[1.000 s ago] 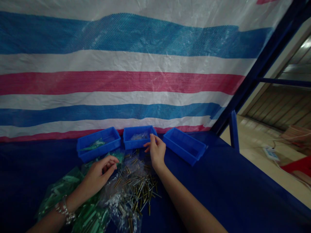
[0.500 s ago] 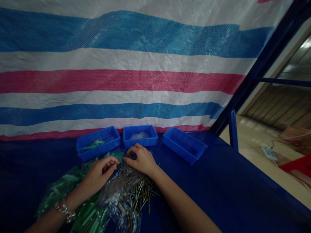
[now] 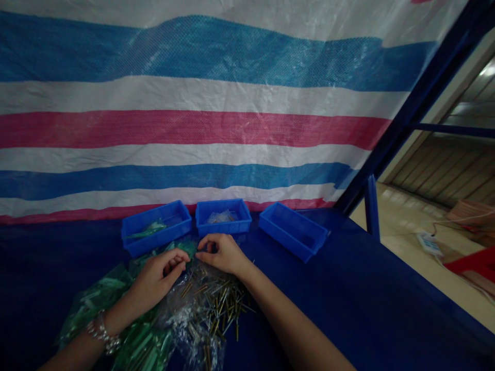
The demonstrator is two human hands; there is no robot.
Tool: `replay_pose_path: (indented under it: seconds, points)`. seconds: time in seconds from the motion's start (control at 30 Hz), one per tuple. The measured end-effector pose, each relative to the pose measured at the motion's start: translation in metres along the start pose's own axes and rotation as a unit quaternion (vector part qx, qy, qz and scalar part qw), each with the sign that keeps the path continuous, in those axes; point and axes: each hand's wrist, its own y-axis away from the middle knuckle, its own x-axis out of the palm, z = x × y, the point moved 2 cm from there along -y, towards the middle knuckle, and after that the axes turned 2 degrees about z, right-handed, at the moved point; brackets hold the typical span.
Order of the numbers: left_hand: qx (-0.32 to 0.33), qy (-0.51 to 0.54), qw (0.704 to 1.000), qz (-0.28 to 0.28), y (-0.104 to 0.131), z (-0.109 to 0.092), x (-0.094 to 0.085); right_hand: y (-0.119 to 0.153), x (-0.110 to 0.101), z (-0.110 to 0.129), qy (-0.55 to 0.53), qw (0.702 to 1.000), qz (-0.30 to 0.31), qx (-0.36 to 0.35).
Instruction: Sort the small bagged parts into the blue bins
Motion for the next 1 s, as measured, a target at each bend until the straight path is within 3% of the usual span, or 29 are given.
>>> replay_pose_path:
  seconds: [0.23, 0.4, 0.63, 0.8, 1.0]
  points:
    - [0.011, -0.009, 1.0, -0.003, 0.001, 0.0, 0.0, 0.003, -0.01, 0.006, -0.024, 0.991, 0.13, -0.018]
    - [0.013, -0.012, 1.0, -0.009, 0.001, 0.001, 0.0, 0.004, -0.013, 0.006, -0.06, 0.986, 0.156, 0.003]
    - [0.009, -0.013, 1.0, -0.01, 0.0, 0.0, 0.0, 0.001, -0.008, -0.002, -0.118, 0.984, 0.129, 0.034]
    - [0.011, -0.006, 1.0, -0.016, 0.0, 0.0, -0.001, 0.003, -0.008, 0.012, 0.049, 0.998, 0.002, -0.032]
    - [0.025, -0.01, 0.998, -0.054, 0.0, -0.001, -0.002, 0.01, 0.004, 0.036, 0.17, 0.982, 0.037, -0.068]
